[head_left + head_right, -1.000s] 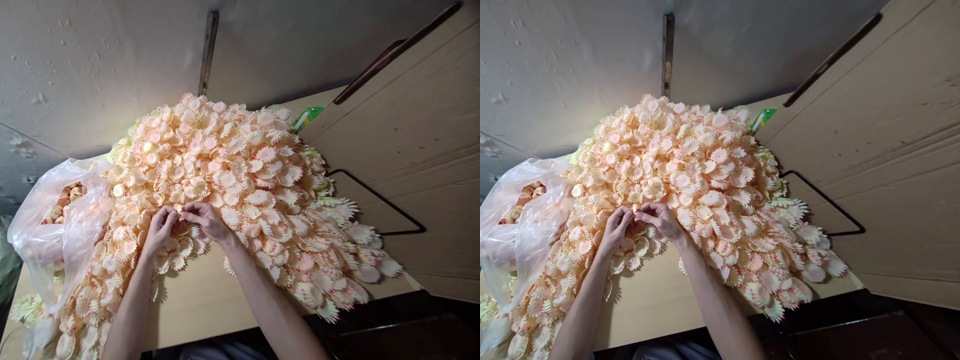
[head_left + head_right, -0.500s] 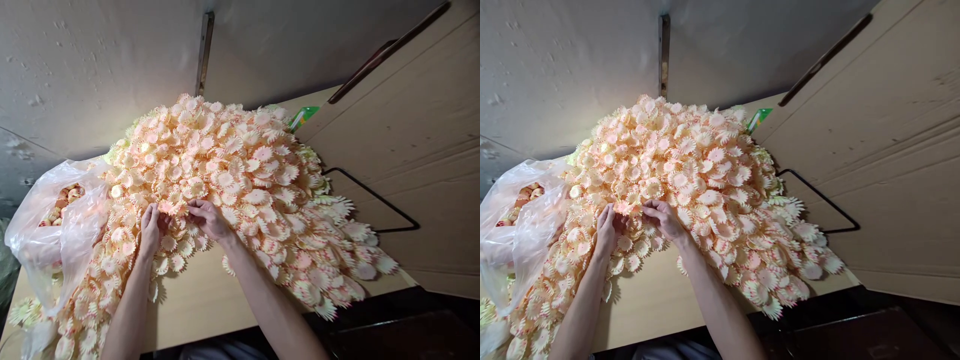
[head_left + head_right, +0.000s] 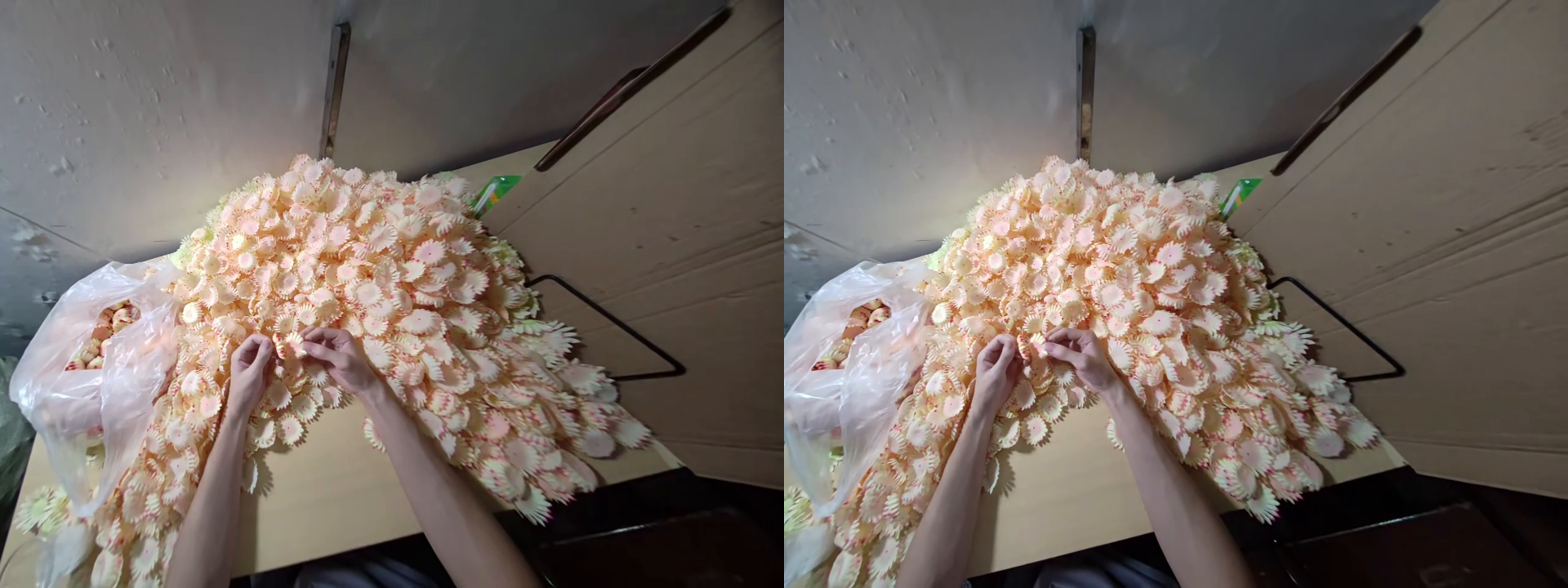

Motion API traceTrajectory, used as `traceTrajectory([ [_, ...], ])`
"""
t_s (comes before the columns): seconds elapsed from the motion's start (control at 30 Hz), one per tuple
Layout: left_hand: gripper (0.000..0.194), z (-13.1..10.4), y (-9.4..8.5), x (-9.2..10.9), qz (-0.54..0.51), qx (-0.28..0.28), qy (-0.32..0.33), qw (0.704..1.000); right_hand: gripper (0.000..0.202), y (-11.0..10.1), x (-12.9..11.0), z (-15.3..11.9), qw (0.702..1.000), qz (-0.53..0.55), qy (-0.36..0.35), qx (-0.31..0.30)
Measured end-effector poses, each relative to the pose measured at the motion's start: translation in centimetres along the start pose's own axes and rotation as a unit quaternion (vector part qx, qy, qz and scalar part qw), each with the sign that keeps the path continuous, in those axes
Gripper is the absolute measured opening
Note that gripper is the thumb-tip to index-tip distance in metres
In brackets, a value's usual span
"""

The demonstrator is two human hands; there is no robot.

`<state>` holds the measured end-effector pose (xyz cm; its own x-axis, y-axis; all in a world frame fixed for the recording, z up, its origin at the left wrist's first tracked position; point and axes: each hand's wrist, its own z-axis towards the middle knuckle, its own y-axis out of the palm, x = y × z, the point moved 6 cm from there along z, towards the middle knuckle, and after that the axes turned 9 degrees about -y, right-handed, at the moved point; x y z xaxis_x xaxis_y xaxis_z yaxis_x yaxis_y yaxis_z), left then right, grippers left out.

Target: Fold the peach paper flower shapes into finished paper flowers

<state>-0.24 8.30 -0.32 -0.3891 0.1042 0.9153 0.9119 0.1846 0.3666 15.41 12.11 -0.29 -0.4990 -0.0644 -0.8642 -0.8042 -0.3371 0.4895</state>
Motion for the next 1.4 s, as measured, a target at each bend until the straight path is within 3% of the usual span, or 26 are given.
traceTrajectory([
  [0.2,0.029,-0.6,1.5,1.3,0.150,-0.053,0.043,0.986,0.018,0.9,0.0,-0.2,0.992,-0.075,-0.032,-0.092],
  [0.3,0.032,-1.0,2.0,2.0,0.192,-0.072,0.066,0.976,0.022,1.0,0.2,-0.3,0.991,-0.078,-0.034,-0.104],
  [0.4,0.035,-1.0,1.9,1.9,0.187,-0.073,0.076,0.977,0.022,0.9,0.0,-0.6,0.988,-0.133,-0.050,-0.067],
  [0.47,0.036,-0.8,1.3,1.4,0.132,-0.054,0.055,0.988,0.020,0.8,-0.9,-0.9,0.977,-0.187,-0.103,-0.020],
  [0.6,0.036,-0.4,0.5,0.0,0.052,-0.049,-0.003,0.997,0.015,0.5,-3.3,-2.1,0.917,-0.296,-0.256,0.076],
  [0.73,0.035,-0.3,0.4,-0.5,0.069,-0.063,-0.007,0.996,0.012,-0.3,-3.4,-2.1,0.890,-0.344,-0.270,0.129],
  [0.87,0.031,-0.2,0.5,-0.4,0.079,-0.065,-0.006,0.995,0.016,-0.4,-3.4,-1.7,0.879,-0.325,-0.319,0.142],
  [0.97,0.026,-0.3,0.8,0.0,0.091,-0.049,0.001,0.995,0.017,-0.6,-2.9,-1.5,0.918,-0.243,-0.283,0.133],
  [1.07,0.039,-0.5,1.2,0.5,0.089,-0.040,0.025,0.995,0.023,-0.8,-1.3,-1.2,0.974,-0.126,-0.165,0.094],
  [1.13,0.044,-0.6,1.4,0.8,0.092,-0.043,0.036,0.994,0.027,-0.5,-0.1,-1.1,0.994,-0.053,-0.082,0.053],
  [1.23,0.033,-0.6,1.3,0.9,0.121,-0.027,0.042,0.991,0.028,-0.1,0.6,-1.0,1.000,0.004,-0.021,0.022],
  [1.4,0.035,-0.6,0.2,1.1,0.126,0.065,0.042,0.989,0.026,0.2,-0.6,-0.6,0.998,0.013,-0.045,0.029],
])
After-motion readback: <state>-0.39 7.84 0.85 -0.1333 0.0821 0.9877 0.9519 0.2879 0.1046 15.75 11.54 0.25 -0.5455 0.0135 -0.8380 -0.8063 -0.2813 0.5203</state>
